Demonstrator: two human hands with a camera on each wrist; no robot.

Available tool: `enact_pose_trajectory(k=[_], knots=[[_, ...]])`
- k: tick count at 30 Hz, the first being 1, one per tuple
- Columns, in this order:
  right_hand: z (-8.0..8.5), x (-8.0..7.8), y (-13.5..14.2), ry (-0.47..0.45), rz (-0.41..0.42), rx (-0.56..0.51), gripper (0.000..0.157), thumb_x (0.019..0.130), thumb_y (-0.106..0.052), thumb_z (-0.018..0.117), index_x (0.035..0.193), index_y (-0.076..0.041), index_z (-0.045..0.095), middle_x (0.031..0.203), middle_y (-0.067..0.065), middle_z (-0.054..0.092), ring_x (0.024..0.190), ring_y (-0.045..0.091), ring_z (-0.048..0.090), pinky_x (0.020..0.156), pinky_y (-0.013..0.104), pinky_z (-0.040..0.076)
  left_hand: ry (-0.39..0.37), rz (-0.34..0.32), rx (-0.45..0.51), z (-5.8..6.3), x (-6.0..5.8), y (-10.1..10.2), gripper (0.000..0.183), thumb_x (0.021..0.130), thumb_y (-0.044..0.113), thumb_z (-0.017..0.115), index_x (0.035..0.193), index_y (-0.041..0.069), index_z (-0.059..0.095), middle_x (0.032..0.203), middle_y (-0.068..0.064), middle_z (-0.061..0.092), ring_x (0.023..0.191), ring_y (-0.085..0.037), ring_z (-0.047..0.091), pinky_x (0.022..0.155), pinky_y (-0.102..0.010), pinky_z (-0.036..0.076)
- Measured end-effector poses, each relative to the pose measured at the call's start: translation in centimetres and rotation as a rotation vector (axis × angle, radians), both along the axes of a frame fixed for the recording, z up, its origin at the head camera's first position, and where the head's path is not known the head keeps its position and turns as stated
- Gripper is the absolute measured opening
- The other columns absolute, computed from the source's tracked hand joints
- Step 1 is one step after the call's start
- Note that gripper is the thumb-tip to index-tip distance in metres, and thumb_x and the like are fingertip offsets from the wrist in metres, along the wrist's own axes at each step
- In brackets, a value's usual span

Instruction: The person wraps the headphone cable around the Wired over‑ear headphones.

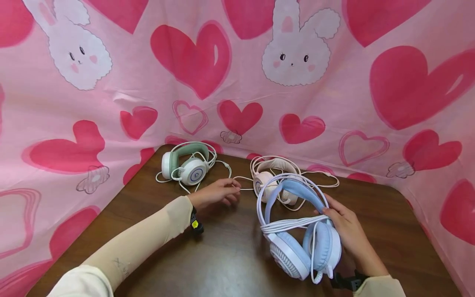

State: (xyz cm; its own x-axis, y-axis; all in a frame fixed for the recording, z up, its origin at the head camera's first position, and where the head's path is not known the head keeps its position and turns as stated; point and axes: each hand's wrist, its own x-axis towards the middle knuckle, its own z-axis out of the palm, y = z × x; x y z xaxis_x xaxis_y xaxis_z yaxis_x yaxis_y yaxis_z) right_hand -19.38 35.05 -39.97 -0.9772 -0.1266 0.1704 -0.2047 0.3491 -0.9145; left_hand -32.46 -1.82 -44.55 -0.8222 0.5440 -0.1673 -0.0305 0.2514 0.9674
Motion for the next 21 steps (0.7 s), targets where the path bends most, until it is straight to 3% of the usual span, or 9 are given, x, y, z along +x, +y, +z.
enact_pose_trajectory(k=[7,12,17,21], knots=[[-0.5,-0.2,2.2,-0.006,-0.038,-0.009,0.047,0.104,-0.015,0.044,0.149,-0.003,0.036,0.1,-0.002,0.072,0.087,0.005,0.066,0.07,0.019,0.051,-0.039,0.067,0.02,-0.2,-1.1,0.8,0.033,0.098,0.027,0.058,0.122,0.004,0.054,0.119,-0.024,0.058,0.098,-0.035,0.064,0.076,-0.043,0.055],[-0.8,-0.3,4.1,-0.019,-0.019,-0.082,0.045,0.104,-0.014,0.044,0.149,-0.013,0.041,0.1,-0.002,0.072,0.088,0.005,0.066,0.071,0.018,0.051,-0.11,0.128,0.016,-0.2,-1.9,1.9,0.042,0.095,0.033,0.061,0.124,0.004,0.051,0.121,-0.023,0.057,0.099,-0.035,0.064,0.074,-0.042,0.056],[-0.7,-0.5,5.8,-0.031,-0.009,-0.072,0.044,0.104,-0.016,0.043,0.148,-0.018,0.042,0.101,-0.004,0.072,0.088,0.005,0.067,0.071,0.018,0.051,-0.163,0.164,0.006,-0.3,-2.6,3.1,0.045,0.094,0.036,0.063,0.122,0.005,0.049,0.119,-0.024,0.056,0.097,-0.035,0.064,0.073,-0.044,0.056],[-0.7,-0.7,7.1,-0.027,0.02,-0.119,0.042,0.104,-0.012,0.043,0.145,-0.021,0.047,0.102,-0.002,0.072,0.089,0.006,0.067,0.072,0.017,0.051,-0.168,0.174,-0.01,-0.4,-3.2,4.1,0.048,0.091,0.04,0.065,0.119,0.006,0.048,0.117,-0.023,0.055,0.093,-0.034,0.065,0.07,-0.044,0.057]])
